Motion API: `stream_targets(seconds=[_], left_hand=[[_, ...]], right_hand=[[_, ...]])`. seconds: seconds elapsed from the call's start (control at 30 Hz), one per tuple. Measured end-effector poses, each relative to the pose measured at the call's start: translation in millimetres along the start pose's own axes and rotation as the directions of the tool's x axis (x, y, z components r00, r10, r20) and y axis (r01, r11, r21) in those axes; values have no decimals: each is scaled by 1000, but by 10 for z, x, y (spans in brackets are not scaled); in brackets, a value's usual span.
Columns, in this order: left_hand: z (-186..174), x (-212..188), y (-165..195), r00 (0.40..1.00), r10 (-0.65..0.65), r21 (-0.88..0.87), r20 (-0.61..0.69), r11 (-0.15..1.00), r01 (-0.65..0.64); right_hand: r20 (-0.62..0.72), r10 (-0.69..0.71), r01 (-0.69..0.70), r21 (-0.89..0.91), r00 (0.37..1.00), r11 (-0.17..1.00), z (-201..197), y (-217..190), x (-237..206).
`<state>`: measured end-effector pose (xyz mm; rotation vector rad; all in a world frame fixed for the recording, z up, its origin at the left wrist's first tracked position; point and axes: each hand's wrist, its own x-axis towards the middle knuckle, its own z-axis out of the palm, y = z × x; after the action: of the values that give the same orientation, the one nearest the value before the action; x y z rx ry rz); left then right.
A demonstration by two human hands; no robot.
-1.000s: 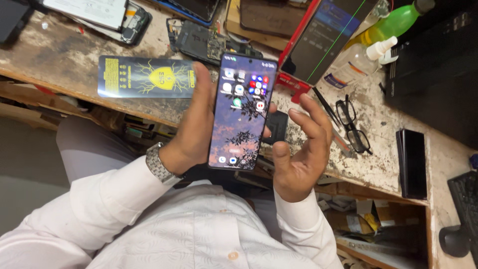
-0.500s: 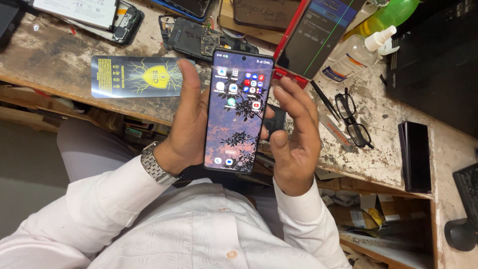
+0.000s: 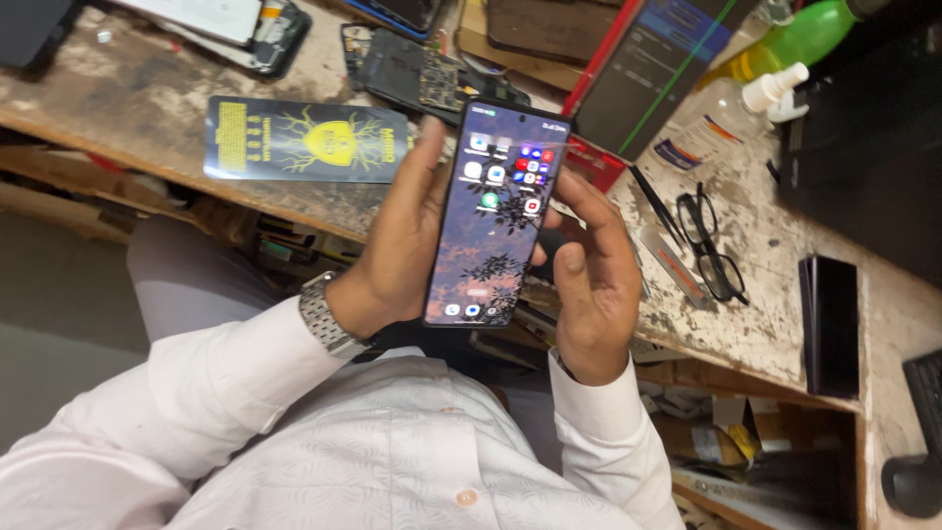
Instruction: The person reassembles a disassembled smartphone by aligning the back cover and securing it. They then remove a protective film from the screen and test the device by navigating the interface.
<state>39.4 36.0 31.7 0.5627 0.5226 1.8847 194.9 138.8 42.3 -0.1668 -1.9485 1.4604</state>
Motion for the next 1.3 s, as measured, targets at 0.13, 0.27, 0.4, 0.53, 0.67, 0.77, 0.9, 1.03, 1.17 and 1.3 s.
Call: stream_targets(seconds=[0.13,0.27,0.4,0.53,0.67,0.77,0.9,1.03,1.17,1.3], left_hand=[[22,9,-12,998,56,19,36,998,-56],[-11,-5,-17,1000,1,62,11,998,-2],[-35,-10,-28,998,-21,-39,51,999,23],[-33,-21,-33,997,-22,-59,75,998,26],[-27,-19,-31,997,-77,-33,2,996,77],[-29,-30,-36,997,-67,-67,46,995,70],[-56,-73,-32,992,-40,-152,119,987,58],[-83,-106,-34,993,-48,-138,112,988,63],[-91,-120,-62,994,-56,-84,90,994,64],[-105,-140,-81,991,-51,-90,123,994,63]], right_hand=[[-8,94,-93,98,996,991,7,30,2],[-15,86,-84,123,996,989,11,57,1],[-54,82,-72,161,995,984,23,94,4],[-103,129,-110,176,986,978,40,118,16],[-131,124,-97,199,984,975,48,103,32],[-120,131,-104,208,984,972,52,77,38],[-115,134,-107,216,984,971,69,43,37],[-122,128,-100,209,984,973,95,23,30],[-147,133,-94,242,980,966,117,18,25],[-176,142,-94,255,974,962,141,27,18]])
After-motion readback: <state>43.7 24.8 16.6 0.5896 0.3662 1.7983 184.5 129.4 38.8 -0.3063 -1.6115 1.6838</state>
